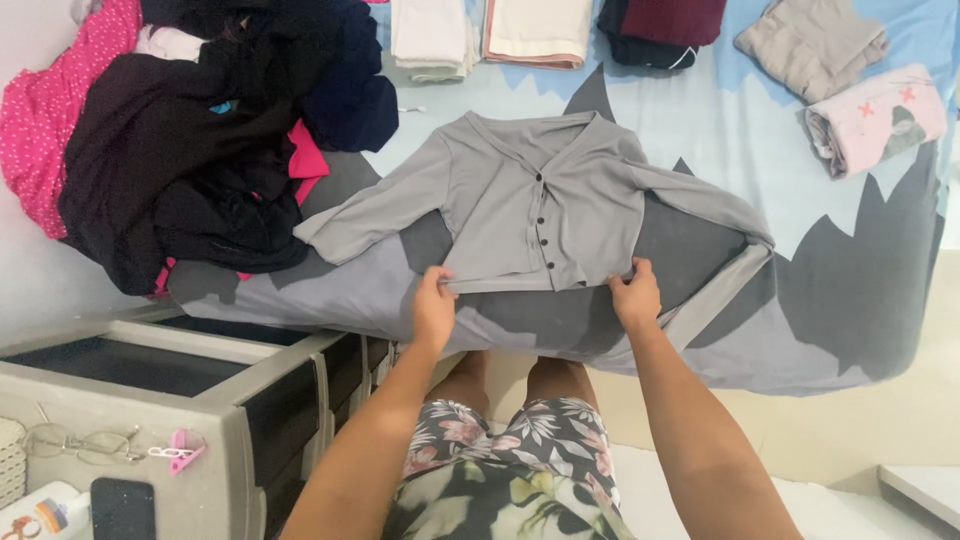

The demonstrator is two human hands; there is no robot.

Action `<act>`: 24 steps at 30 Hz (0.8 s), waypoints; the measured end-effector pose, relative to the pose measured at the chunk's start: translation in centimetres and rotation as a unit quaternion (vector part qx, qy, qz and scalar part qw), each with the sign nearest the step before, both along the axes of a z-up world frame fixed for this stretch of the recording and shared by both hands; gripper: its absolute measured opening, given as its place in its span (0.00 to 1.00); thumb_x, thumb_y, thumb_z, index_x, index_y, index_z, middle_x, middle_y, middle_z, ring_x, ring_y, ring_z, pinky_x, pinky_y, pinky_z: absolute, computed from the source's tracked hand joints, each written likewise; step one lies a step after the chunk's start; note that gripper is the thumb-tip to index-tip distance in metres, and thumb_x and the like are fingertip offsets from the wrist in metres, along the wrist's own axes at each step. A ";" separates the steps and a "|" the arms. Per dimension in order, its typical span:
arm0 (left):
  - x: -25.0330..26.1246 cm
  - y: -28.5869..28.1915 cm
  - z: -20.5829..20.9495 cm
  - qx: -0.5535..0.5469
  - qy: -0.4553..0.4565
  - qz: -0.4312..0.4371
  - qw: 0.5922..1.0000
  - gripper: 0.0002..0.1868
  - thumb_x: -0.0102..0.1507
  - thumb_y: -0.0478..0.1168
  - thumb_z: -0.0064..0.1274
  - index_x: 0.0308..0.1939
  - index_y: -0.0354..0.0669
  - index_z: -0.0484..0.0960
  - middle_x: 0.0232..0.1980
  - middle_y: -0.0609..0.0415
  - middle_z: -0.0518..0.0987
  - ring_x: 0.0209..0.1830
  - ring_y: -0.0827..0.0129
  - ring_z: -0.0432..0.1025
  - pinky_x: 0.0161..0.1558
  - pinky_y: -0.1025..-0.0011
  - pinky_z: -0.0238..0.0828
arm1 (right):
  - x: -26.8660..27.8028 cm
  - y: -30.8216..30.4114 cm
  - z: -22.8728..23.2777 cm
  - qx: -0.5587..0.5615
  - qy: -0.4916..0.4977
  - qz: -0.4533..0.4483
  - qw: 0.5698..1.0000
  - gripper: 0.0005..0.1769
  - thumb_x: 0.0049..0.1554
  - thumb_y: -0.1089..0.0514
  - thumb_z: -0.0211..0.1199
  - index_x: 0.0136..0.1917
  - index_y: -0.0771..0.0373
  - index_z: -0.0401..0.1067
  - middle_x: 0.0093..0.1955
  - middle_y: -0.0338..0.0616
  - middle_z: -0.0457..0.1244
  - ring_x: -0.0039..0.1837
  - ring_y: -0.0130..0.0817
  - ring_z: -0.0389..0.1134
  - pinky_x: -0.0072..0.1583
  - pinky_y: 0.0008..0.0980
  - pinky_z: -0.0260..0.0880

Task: Folding various laundry items on a bed and organizing them into neat stacks.

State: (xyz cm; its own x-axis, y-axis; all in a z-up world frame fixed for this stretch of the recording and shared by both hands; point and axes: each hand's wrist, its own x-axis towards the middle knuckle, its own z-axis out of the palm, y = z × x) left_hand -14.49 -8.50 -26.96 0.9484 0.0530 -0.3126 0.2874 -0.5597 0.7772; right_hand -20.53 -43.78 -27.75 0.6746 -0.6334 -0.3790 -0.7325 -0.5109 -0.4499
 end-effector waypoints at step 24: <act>0.8 1.1 0.8 0.000 0.103 0.036 0.994 0.19 0.61 0.35 0.56 0.56 0.43 0.73 0.37 0.50 0.83 0.36 0.60 0.79 0.41 0.64 0.74 | -0.9 1.6 0.2 0.078 -0.168 -0.046 0.982 0.24 0.53 0.61 0.67 0.62 0.65 0.68 0.52 0.47 0.68 0.52 0.38 0.71 0.55 0.35 0.70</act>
